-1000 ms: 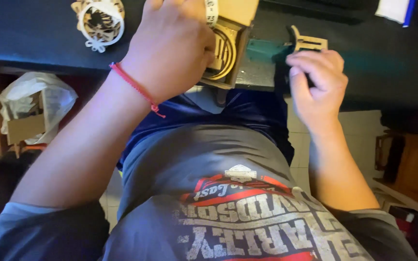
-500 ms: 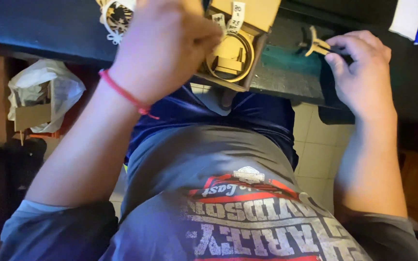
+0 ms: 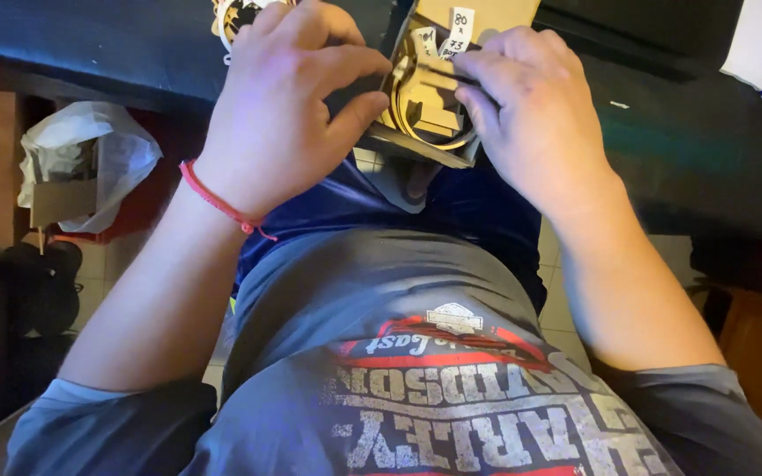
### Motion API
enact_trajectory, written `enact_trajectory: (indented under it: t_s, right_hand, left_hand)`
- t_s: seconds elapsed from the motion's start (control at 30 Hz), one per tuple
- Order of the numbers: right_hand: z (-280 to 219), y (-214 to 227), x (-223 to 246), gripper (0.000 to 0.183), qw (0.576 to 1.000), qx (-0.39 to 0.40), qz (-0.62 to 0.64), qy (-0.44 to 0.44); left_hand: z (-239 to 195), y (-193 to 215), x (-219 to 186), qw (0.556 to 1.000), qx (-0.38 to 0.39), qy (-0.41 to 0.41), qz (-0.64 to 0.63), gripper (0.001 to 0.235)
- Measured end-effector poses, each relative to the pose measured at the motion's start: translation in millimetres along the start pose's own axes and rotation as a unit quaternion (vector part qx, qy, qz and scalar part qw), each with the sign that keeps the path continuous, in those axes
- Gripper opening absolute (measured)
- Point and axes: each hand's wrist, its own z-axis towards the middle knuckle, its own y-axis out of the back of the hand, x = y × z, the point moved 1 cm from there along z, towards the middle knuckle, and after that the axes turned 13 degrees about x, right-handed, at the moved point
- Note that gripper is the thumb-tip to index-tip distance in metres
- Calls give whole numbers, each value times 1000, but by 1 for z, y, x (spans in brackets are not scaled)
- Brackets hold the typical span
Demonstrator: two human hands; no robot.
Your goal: The person moves items on a desk, including a plastic bag and a cloth, then operates a laptop mouse. They open a small cardboard box and arrange several flat decorative cutouts inside, then close the box and place it on the desk.
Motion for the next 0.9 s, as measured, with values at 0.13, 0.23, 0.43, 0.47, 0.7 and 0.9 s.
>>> enact_trajectory:
  t_s: [0.13,0.23,0.43,0.47,0.7,0.9]
  right_hand:
    - [-1,-1,-1,26,999,12,-36,-1]
    - [1,0,1,21,998,7,-60,3]
    - [-2,10,7,22,993,-47,-103,11]
    - [-3,10,8,22,994,-47,-103,13]
    - [0,8,7,22,972,-33,-232,18]
    - [3,10,11,22,946,-42,-320,6]
  left_hand:
    - [-5,-3,2,1000,21,6,3,18]
    - [-4,-5,2,1000,13,-7,4,17]
    - [-2,-11,-2,999,-3,2,37,18]
    - [-2,-11,-2,999,-3,4,37,18]
    - [-4,-12,-2,999,-1,-7,37,13]
    - [-7,-10,-2,1000,3,-6,30,11]
